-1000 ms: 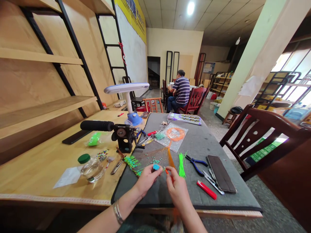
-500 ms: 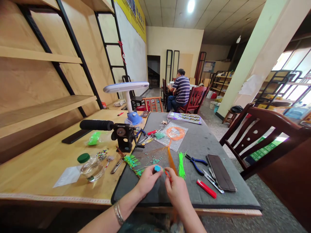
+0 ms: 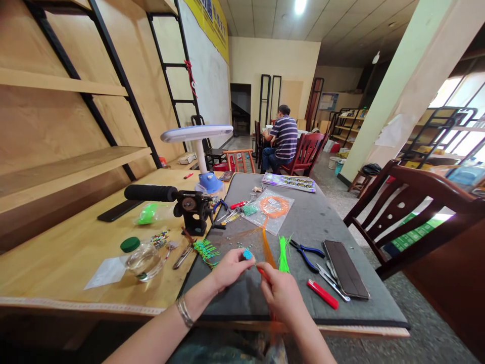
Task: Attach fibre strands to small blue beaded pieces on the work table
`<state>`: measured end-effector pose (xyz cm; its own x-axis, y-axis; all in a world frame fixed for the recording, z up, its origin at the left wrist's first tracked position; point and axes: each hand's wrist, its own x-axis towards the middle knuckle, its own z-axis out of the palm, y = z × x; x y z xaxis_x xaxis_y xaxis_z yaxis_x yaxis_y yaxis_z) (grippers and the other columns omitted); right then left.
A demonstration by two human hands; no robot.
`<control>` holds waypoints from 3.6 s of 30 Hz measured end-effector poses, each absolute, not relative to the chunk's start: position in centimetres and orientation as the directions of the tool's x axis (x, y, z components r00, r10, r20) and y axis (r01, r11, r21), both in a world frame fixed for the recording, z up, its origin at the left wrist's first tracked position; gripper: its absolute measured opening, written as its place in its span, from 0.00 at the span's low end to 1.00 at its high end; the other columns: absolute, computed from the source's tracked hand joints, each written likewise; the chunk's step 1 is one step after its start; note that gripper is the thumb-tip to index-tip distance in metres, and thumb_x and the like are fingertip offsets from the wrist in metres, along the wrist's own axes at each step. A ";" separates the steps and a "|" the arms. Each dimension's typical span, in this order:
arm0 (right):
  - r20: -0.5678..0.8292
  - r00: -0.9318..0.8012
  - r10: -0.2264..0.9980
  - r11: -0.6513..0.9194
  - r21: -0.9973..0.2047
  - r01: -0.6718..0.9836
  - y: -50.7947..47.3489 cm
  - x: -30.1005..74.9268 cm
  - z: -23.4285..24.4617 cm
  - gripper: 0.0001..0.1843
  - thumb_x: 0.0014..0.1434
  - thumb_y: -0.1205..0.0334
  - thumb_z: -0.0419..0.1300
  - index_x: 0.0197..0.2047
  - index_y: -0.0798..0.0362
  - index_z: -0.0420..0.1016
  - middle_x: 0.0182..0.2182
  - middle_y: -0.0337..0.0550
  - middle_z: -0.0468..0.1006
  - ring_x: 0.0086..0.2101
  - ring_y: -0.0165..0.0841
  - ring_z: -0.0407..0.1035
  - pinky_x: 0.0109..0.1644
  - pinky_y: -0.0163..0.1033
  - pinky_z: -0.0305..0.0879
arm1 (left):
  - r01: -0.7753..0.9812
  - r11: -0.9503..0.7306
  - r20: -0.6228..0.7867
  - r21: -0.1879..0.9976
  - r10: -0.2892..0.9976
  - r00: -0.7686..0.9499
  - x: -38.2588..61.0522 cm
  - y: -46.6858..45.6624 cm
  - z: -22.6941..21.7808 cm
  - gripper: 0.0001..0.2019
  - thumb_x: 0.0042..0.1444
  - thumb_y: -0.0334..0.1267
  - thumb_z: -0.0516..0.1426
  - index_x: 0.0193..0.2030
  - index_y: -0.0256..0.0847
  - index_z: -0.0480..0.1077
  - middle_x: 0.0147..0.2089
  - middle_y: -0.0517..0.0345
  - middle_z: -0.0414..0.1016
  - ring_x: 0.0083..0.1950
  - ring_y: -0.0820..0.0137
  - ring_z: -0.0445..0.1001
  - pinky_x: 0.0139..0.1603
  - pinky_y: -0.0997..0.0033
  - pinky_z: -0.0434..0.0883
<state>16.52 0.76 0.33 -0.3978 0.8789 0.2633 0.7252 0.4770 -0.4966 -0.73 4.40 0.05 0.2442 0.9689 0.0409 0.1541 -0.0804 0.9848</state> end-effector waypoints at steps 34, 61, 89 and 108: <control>0.286 -0.238 0.928 0.372 -0.702 0.608 0.1 15.7 -2.0 0.14 0.64 0.55 0.47 0.41 0.52 0.70 0.20 0.36 0.71 0.22 0.31 0.66 0.27 0.32 0.57 | -0.038 -0.029 0.034 0.999 0.986 0.163 0.0 3.1 -1.7 0.09 0.50 0.40 0.57 0.26 0.38 0.65 0.22 0.65 0.62 0.23 0.77 0.55 0.24 0.76 0.54; 0.188 -0.312 0.931 0.329 -0.803 0.498 -2.6 17.1 2.4 0.17 0.62 0.50 0.49 0.36 0.53 0.71 0.18 0.32 0.59 0.20 0.27 0.54 0.23 0.30 0.49 | 0.291 -0.520 0.353 0.803 0.808 0.471 -1.8 0.9 4.2 0.10 0.49 0.36 0.60 0.39 0.38 0.76 0.34 0.54 0.77 0.31 0.71 0.69 0.29 0.76 0.64; 0.027 -0.162 0.986 0.049 -0.990 0.135 -1.9 16.1 -1.1 0.23 0.57 0.40 0.50 0.37 0.53 0.67 0.15 0.28 0.59 0.15 0.25 0.52 0.20 0.30 0.50 | 0.122 -0.257 0.180 0.959 0.880 0.439 -1.6 2.4 1.9 0.07 0.51 0.37 0.59 0.29 0.35 0.72 0.28 0.53 0.76 0.31 0.70 0.71 0.35 0.72 0.66; 0.479 0.015 0.878 0.049 -0.120 0.992 2.8 24.7 -1.3 0.17 0.60 0.62 0.53 0.51 0.56 0.70 0.47 0.51 0.75 0.49 0.43 0.65 0.53 0.44 0.58 | 0.102 -0.205 0.156 0.973 0.921 0.356 -1.9 2.2 1.2 0.10 0.51 0.41 0.60 0.27 0.35 0.71 0.26 0.55 0.75 0.30 0.70 0.69 0.35 0.72 0.65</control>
<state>24.71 2.81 -1.34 0.0146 0.8777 0.4791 0.9916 0.0490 -0.1201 -1.92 2.16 1.24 0.3561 0.9213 0.1564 0.1025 -0.2048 0.9734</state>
